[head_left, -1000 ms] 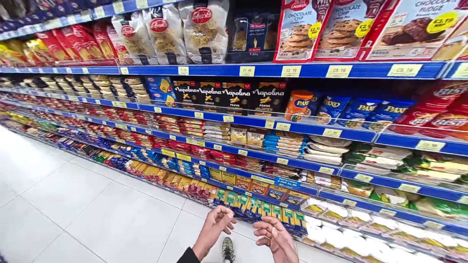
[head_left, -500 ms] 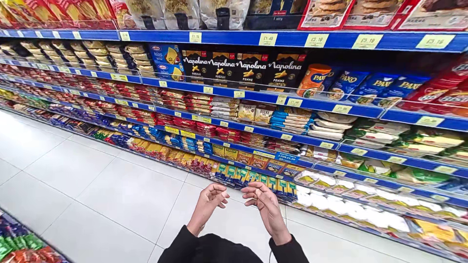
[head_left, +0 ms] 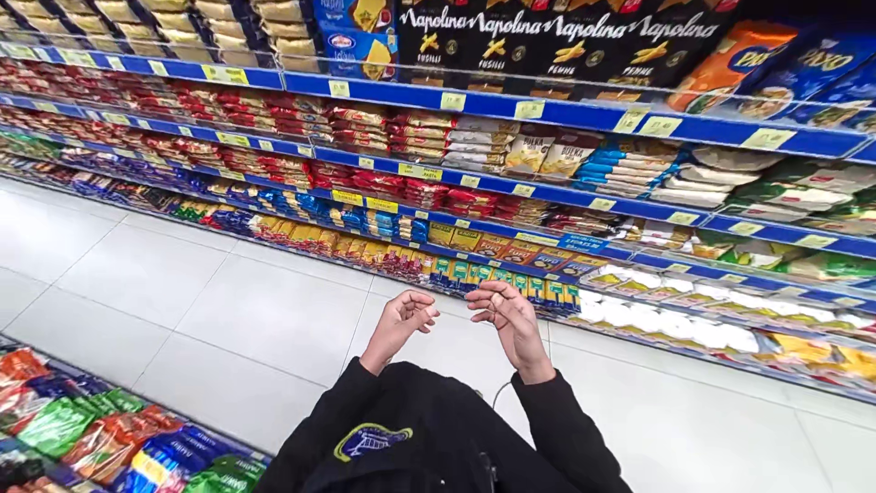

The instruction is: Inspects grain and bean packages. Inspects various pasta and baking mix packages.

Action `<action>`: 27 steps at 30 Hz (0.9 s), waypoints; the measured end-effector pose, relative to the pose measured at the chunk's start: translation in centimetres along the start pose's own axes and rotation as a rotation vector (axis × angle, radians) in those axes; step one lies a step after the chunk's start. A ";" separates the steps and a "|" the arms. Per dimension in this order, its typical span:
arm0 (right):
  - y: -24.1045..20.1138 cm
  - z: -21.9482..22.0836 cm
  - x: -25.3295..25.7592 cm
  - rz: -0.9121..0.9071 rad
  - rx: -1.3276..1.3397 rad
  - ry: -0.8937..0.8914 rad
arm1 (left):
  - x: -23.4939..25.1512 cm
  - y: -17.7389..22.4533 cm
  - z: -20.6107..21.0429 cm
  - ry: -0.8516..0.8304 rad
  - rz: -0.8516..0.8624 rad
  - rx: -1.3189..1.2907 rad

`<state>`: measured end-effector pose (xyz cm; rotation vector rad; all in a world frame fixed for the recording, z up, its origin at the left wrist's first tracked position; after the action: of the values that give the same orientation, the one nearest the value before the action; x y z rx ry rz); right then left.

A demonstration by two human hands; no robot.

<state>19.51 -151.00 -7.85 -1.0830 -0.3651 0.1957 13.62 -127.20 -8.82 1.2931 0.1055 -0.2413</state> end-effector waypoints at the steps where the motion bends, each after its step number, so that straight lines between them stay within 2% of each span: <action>1: 0.7 0.8 0.3 -0.005 -0.003 0.009 | -0.2 0.1 -1.2 -0.010 -0.009 0.006; 8: 4.9 5.6 1.3 0.054 -0.026 0.091 | -1.4 0.1 -7.9 -0.012 -0.089 0.021; 16: 8.3 8.2 4.3 0.205 -0.069 0.079 | -3.0 -0.2 -11.8 0.060 -0.100 0.003; 27: 14.4 13.6 10.5 0.351 -0.006 0.011 | -7.7 0.5 -19.0 0.343 -0.037 -0.018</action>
<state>24.31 -129.66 -12.89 -1.1489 -0.1630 0.5001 7.41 -107.90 -11.90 1.3062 0.4224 -0.0474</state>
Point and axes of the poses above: each hand's wrist, its own x-axis towards the middle knuckle, its own z-axis out of the palm, y = z × x, the point moved 1 cm from there along x, towards the middle knuckle, and after that the axes turned 7 degrees about -z, right-handed, at the moved point
